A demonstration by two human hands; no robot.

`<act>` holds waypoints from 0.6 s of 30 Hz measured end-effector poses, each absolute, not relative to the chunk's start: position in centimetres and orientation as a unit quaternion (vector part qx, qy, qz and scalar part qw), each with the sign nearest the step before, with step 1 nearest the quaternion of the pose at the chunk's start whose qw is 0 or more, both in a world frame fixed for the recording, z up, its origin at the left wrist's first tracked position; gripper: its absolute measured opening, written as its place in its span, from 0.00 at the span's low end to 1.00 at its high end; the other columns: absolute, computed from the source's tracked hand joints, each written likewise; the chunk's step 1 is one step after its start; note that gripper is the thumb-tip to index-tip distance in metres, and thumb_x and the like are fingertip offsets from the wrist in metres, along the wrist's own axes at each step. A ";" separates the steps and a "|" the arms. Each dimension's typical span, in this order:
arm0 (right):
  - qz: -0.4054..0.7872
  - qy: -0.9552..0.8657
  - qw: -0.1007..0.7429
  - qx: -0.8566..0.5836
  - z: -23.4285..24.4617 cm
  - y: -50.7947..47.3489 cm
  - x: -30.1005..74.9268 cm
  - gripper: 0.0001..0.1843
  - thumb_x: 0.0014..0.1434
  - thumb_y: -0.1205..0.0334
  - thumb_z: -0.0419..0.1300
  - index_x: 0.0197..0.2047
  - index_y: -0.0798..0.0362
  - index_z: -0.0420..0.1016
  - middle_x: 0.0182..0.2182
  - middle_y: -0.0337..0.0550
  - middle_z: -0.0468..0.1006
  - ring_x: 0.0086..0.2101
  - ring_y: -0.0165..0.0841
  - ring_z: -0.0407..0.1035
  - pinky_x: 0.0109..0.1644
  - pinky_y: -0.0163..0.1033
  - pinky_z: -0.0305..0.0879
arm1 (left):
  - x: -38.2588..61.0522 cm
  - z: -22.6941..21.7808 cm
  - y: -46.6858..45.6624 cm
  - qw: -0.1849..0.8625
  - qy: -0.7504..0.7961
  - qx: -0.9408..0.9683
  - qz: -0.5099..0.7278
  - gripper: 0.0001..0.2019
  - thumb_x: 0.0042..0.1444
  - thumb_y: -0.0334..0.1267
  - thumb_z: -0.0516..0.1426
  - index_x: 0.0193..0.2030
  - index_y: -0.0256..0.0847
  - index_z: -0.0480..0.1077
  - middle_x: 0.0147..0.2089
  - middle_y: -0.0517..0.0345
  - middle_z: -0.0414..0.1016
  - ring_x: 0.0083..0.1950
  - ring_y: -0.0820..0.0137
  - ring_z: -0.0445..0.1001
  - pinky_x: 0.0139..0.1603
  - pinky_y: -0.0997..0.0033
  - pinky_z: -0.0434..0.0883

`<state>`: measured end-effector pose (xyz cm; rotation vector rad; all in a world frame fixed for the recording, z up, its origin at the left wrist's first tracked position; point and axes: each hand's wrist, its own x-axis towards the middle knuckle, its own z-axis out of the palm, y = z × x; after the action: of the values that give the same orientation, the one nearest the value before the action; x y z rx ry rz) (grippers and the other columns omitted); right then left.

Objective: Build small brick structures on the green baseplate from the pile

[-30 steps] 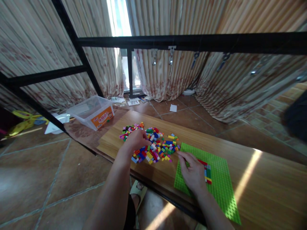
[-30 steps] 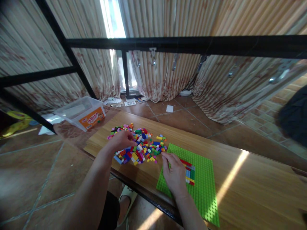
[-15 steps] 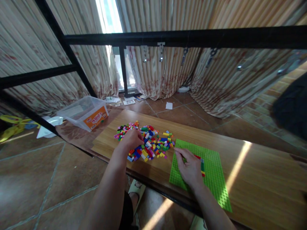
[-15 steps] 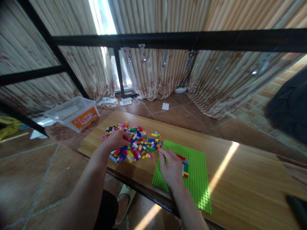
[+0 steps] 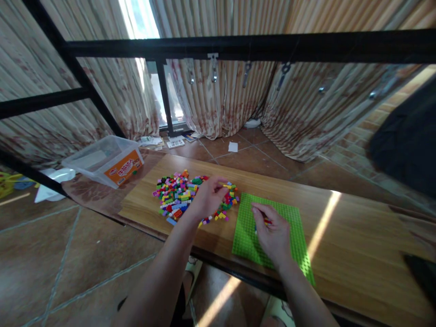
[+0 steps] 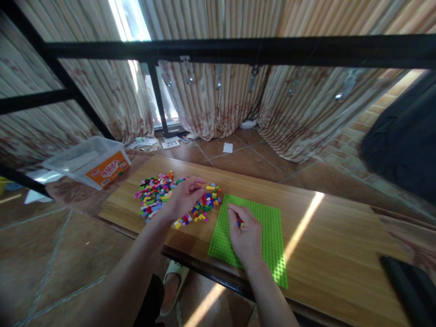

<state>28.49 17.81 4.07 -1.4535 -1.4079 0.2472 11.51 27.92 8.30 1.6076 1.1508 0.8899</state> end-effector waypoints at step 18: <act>0.170 -0.621 0.413 -0.644 4.2 15.1 34.2 0.10 0.62 0.60 0.55 0.41 0.47 0.78 0.37 0.41 0.79 0.39 0.34 0.73 0.44 0.41 0.68 | 18.2 5.4 23.4 0.394 0.393 0.790 0.258 0.07 0.56 0.31 0.54 0.38 0.40 0.74 0.37 0.58 0.78 0.39 0.70 0.75 0.43 0.72 0.71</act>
<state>34.19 15.10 4.19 -1.6197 -1.5612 0.4264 18.17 23.44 5.36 2.0040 0.9961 0.6533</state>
